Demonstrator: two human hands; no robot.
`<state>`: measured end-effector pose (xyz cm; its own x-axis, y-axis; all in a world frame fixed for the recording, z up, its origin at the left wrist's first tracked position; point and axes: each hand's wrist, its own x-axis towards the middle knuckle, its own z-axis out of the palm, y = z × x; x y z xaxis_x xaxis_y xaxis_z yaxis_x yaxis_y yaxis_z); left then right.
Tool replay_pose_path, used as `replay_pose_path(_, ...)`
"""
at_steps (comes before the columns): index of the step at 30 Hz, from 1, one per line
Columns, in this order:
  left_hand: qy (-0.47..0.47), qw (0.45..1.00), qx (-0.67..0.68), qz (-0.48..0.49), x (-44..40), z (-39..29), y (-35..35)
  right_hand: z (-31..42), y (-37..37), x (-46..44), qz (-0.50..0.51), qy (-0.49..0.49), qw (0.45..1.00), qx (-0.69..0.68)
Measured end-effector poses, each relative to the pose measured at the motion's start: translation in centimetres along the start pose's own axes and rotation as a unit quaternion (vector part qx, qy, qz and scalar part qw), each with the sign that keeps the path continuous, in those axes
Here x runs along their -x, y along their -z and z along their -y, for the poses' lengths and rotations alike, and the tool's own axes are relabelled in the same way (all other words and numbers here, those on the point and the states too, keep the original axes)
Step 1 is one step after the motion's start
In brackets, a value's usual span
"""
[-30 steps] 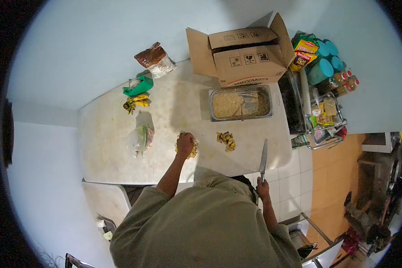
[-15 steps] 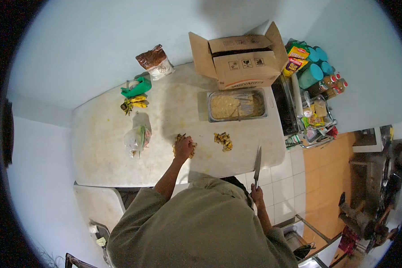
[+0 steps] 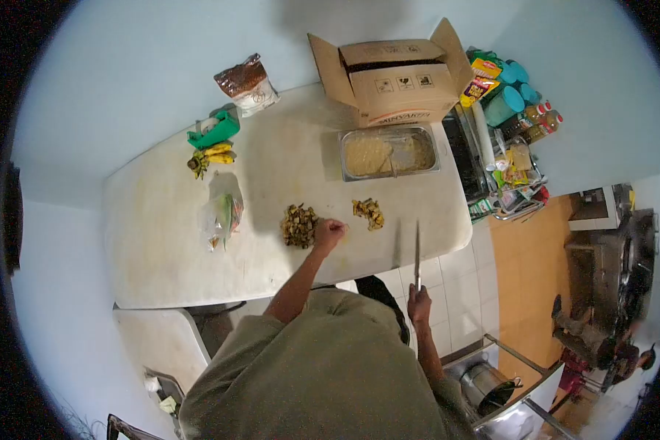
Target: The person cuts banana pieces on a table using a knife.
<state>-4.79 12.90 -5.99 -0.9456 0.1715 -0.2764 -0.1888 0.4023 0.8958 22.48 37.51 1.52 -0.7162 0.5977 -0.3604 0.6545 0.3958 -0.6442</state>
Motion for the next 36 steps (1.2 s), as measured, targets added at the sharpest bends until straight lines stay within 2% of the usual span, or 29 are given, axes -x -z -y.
replay_pose_path(1, 0.010, 1.000, -0.022, -0.002, 0.2, -0.1, -0.5, 2.1, -0.4, 0.3, -0.003, 0.026, 0.999, 0.022)
replay_pose_path(2, 0.029, 0.998, -0.046, -0.003, 1.0, 0.5, -0.5, 1.9, -1.9, 0.2, -0.008, 0.106, 0.993, 0.047)
replay_pose_path(3, 0.014, 0.998, -0.053, -0.012, 1.0, 1.2, -0.4, 5.0, -1.8, 1.1, 0.047, 0.059, 0.997, 0.033)
replay_pose_path(4, 0.008, 0.998, -0.058, -0.016, 0.8, 1.8, -0.4, 4.6, -3.0, 1.5, 0.051, 0.104, 0.992, 0.050)
replay_pose_path(5, 0.000, 0.998, -0.062, -0.023, 1.4, 2.6, -0.5, 7.5, -2.7, 2.7, 0.097, 0.072, 0.992, 0.031)
replay_pose_path(8, -0.009, 0.999, -0.017, -0.037, 2.3, 2.6, -0.1, 8.4, -4.4, 3.9, 0.116, 0.086, 0.988, 0.059)
replay_pose_path(11, -0.032, 0.997, -0.066, 0.024, 2.9, 0.3, 0.8, 9.4, -5.3, 4.7, 0.134, 0.083, 0.982, 0.104)
replay_pose_path(13, -0.053, 0.993, -0.100, 0.042, 1.3, 1.5, 0.3, 7.8, -6.6, 3.6, 0.127, 0.103, 0.975, 0.151)
replay_pose_path(14, -0.058, 0.990, -0.120, 0.053, 0.5, 2.3, 0.4, 8.7, -6.4, 3.4, 0.124, 0.126, 0.976, 0.129)
replay_pose_path(16, -0.045, 0.992, -0.102, 0.063, 1.9, 1.3, 1.7, 10.4, -5.8, 4.5, 0.140, 0.085, 0.980, 0.110)
replay_pose_path(18, -0.070, 0.993, -0.084, 0.033, 0.6, 0.4, 2.4, 11.6, -6.5, 3.7, 0.128, 0.067, 0.985, 0.090)
replay_pose_path(21, -0.079, 0.990, -0.109, 0.037, 1.2, 0.9, 2.4, 11.5, -7.8, 4.6, 0.136, 0.035, 0.989, 0.042)
replay_pose_path(25, -0.162, 0.986, -0.049, -0.010, 2.4, 1.8, 2.2, 10.9, -9.4, 5.6, 0.128, 0.066, 0.986, 0.089)
replay_pose_path(28, -0.167, 0.980, -0.111, -0.004, 2.7, 1.4, 2.7, 11.6, -9.7, 6.3, 0.137, 0.047, 0.983, 0.109)
replay_pose_path(34, -0.156, 0.980, -0.127, -0.002, 2.7, 0.5, 3.1, 12.6, -10.1, 6.0, 0.139, 0.050, 0.977, 0.152)
replay_pose_path(36, -0.118, 0.987, -0.107, 0.012, 2.8, -0.4, 3.2, 12.4, -10.1, 5.9, 0.132, 0.057, 0.977, 0.157)
